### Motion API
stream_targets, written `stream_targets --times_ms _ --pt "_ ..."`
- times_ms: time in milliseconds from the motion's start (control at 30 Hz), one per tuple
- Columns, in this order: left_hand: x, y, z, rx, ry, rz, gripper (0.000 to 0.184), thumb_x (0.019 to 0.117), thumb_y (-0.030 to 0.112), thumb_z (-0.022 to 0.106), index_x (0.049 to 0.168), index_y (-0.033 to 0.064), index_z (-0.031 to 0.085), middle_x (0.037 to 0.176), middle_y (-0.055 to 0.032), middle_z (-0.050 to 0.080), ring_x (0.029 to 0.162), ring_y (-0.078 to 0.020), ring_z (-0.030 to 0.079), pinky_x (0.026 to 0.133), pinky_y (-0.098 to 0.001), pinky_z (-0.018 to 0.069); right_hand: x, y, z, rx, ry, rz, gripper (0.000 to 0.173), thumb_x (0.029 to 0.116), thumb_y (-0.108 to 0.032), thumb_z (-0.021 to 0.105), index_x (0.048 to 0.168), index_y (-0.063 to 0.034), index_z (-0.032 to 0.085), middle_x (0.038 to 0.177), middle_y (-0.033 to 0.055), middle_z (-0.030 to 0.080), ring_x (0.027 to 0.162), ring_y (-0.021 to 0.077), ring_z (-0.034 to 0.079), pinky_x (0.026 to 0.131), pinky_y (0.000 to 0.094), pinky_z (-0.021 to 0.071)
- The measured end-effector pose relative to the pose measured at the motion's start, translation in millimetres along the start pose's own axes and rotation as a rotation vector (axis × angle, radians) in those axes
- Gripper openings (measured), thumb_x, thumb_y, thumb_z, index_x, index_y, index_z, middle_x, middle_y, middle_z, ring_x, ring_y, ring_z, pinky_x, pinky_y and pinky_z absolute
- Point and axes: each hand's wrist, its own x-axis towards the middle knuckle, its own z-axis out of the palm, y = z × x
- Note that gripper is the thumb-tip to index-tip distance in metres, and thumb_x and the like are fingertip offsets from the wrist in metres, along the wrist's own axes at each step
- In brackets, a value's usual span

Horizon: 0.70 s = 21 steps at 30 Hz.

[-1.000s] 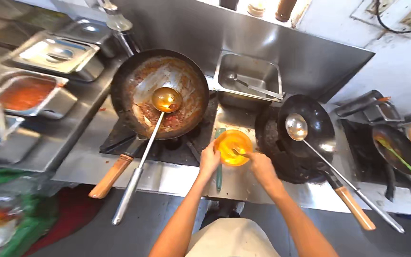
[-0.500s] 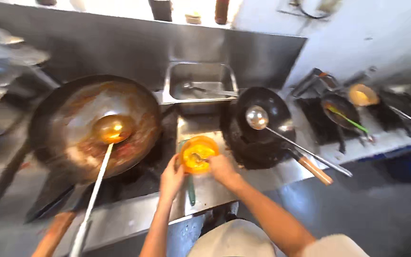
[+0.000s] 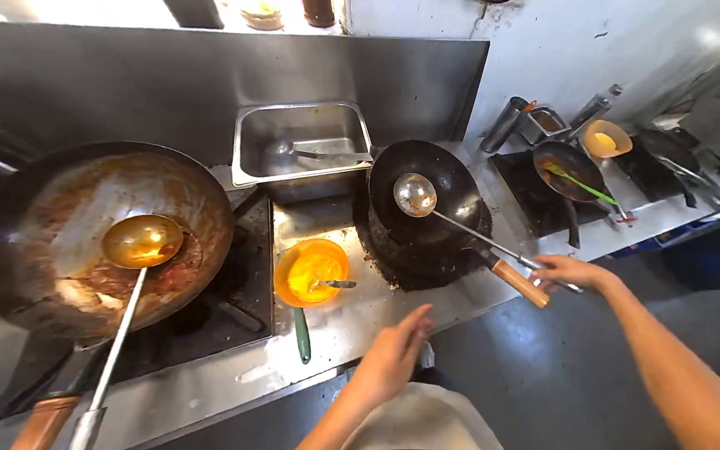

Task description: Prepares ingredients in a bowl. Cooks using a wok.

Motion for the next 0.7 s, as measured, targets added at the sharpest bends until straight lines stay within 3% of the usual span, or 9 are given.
stream_targets --times_ms 67,133,200,267,367,467,533,600,700 --pt "41.6 -1.9 39.7 -0.19 -0.182 -0.164 0.054 0.1085 0.021 0.048 0.159 0.0085 0.033 0.14 -0.0123 0.062 0.118 -0.0232 0.068 0.104 -0.0434 0.0547 1.5 0.0 -8.2 0.073 -0.17 -0.035 0.034 0.1058 -0.018 0.054 0.136 -0.003 0.055 0.096 0.0129 0.071 0.07 0.0199 0.069 0.066 0.0359 0.0596" --pt "83.8 -7.2 84.7 -0.554 -0.164 -0.291 0.061 0.1065 0.024 0.055 0.159 0.005 0.029 0.141 -0.0153 0.06 0.118 -0.0259 0.067 0.102 -0.043 0.0554 -18.0 -12.4 -16.3 -0.145 0.035 -0.119 0.027 0.103 -0.017 0.058 0.126 -0.0052 0.065 0.081 0.0085 0.068 0.06 0.0176 0.064 0.058 0.0353 0.0565" --pt "130.1 -5.7 130.2 -0.944 -0.09 -0.34 0.06 0.1085 0.026 0.05 0.16 0.0069 0.024 0.145 -0.0153 0.057 0.124 -0.0269 0.063 0.104 -0.0437 0.0528 -45.2 -18.5 -30.0 -0.558 0.34 -0.131 0.034 0.0942 -0.014 0.067 0.128 -0.0091 0.067 0.093 0.0176 0.071 0.081 0.0344 0.069 0.074 0.0561 0.0564" --pt "167.8 7.9 164.7 -1.228 0.076 -0.333 0.054 0.1101 0.023 0.044 0.158 0.0065 0.024 0.141 -0.017 0.056 0.123 -0.0267 0.062 0.104 -0.0427 0.0519 -68.0 -8.2 -43.5 -0.774 0.412 -0.065 0.052 0.0895 -0.008 0.068 0.139 -0.0087 0.055 0.105 0.0246 0.069 0.094 0.0458 0.069 0.079 0.0645 0.0549" --pt "183.8 21.3 192.5 -1.385 0.227 -0.313 0.043 0.1094 0.018 0.043 0.149 0.0061 0.031 0.119 -0.0139 0.064 0.102 -0.0227 0.068 0.092 -0.0399 0.057 -84.7 25.2 -64.6 -0.753 0.129 -0.108 0.066 0.098 -0.018 0.064 0.157 -0.0125 0.035 0.099 0.0287 0.069 0.089 0.0503 0.069 0.078 0.0675 0.0539" --pt "168.5 40.5 196.1 -1.602 0.327 -0.242 0.02 0.1054 0.014 0.038 0.122 0.0074 0.049 0.105 -0.0103 0.065 0.092 -0.024 0.069 0.084 -0.0422 0.0612 -57.5 21.1 -53.5 -0.594 -0.035 -0.184 0.055 0.1047 -0.04 0.055 0.149 -0.0086 0.044 0.093 0.0233 0.067 0.081 0.0407 0.068 0.074 0.0601 0.0549" --pt "161.9 55.7 196.4 -1.708 0.406 -0.229 0.016 0.1042 0.014 0.036 0.107 0.0104 0.05 0.088 -0.0042 0.063 0.064 -0.0121 0.064 0.057 -0.0258 0.0584 -20.1 -9.7 -19.3 -0.538 -0.033 -0.162 0.049 0.1068 -0.04 0.053 0.14 -0.0042 0.049 0.093 0.0217 0.067 0.085 0.0384 0.068 0.079 0.0573 0.0545" --pt "160.7 59.9 201.0 -1.817 0.447 -0.174 0.016 0.1068 0.015 0.035 0.106 0.0102 0.051 0.074 -0.0007 0.056 0.051 -0.0065 0.056 0.048 -0.0184 0.0526 3.6 -23.9 5.3 -0.453 -0.026 -0.204 0.046 0.1075 -0.04 0.051 0.139 -0.0066 0.048 0.085 0.0174 0.065 0.073 0.0328 0.068 0.07 0.0525 0.0571" --pt "153.9 58.7 196.5 -1.809 0.492 -0.153 0.014 0.1076 0.013 0.035 0.109 0.0086 0.048 0.071 -0.0005 0.054 0.048 -0.0058 0.054 0.046 -0.0176 0.0519 -38.9 2.2 -15.4 -0.321 -0.281 -0.178 0.047 0.1084 -0.048 0.041 0.135 -0.0106 0.048 0.078 0.0116 0.059 0.059 0.0256 0.061 0.058 0.0458 0.0553"
